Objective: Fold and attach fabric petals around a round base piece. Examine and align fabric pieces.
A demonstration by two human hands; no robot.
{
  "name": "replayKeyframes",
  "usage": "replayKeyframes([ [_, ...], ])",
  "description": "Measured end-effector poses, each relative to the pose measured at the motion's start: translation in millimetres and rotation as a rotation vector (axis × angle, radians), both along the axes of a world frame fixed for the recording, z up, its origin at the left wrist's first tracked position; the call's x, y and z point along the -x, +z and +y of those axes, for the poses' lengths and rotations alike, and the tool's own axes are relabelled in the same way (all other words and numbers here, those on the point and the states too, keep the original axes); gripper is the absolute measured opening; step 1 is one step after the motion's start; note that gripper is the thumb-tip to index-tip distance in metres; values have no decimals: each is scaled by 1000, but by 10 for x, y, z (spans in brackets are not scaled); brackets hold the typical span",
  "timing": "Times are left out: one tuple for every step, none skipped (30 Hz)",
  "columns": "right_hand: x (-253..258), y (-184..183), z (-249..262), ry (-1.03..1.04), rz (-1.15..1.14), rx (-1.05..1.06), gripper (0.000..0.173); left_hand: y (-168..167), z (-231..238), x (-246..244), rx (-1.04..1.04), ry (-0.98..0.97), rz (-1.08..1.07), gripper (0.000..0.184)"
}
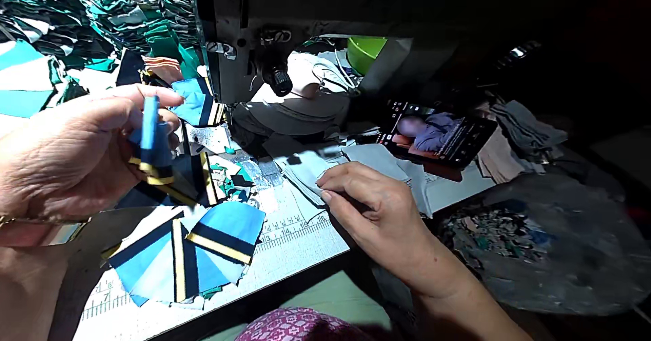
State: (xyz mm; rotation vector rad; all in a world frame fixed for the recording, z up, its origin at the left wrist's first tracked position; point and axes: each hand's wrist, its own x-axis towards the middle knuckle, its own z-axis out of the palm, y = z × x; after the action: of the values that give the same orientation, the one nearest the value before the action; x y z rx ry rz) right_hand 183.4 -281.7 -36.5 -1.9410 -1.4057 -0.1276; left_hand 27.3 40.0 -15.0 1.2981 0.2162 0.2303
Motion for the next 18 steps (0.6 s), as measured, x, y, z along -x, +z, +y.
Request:
replayKeyframes([
  [-9,-6,8,-21,25,-13,14,-29,52,0,50,-97,-38,25],
  [-22,-17,14,-40,51,-28,14,-80,132,3,122,-220,-101,27],
  [-38,-26,23,-62,74,-43,14,-114,183,1,178,-309,-152,29],
  [-54,-27,35,-87,94,-59,13,-113,182,8,192,-327,-170,31],
  [-72,-19,50,-111,112,-72,13,-88,136,20,167,-295,-177,34],
  [-90,-1,69,-130,133,-89,12,-56,84,28,119,-244,-170,36],
  [-106,29,91,-139,160,-108,12,3,1,34,30,-168,-132,37],
  [-120,67,118,-137,189,-132,12,74,-103,27,-76,-86,-82,36],
  [-127,114,148,-122,221,-154,12,130,-189,15,-179,-37,-49,34],
  [-124,168,183,-99,255,-174,13,161,-243,10,-252,-28,-43,32],
  [-109,223,219,-68,289,-191,14,169,-276,7,-303,-44,-64,31],
  [-84,275,261,-31,320,-208,16,182,-313,11,-352,-64,-73,32],
  [-53,319,308,16,353,-229,18,204,-364,13,-406,-73,-73,33],
  [-16,355,360,68,378,-251,19,225,-410,15,-457,-91,-76,35],
  [33,388,410,127,404,-269,21,235,-439,24,-500,-131,-79,38],
  [97,424,454,181,423,-281,22,240,-463,34,-534,-177,-85,40],
  [170,460,491,229,438,-288,22,247,-469,42,-569,-240,-90,40],
  [243,491,523,268,450,-300,23,241,-466,42,-588,-304,-111,35],
])
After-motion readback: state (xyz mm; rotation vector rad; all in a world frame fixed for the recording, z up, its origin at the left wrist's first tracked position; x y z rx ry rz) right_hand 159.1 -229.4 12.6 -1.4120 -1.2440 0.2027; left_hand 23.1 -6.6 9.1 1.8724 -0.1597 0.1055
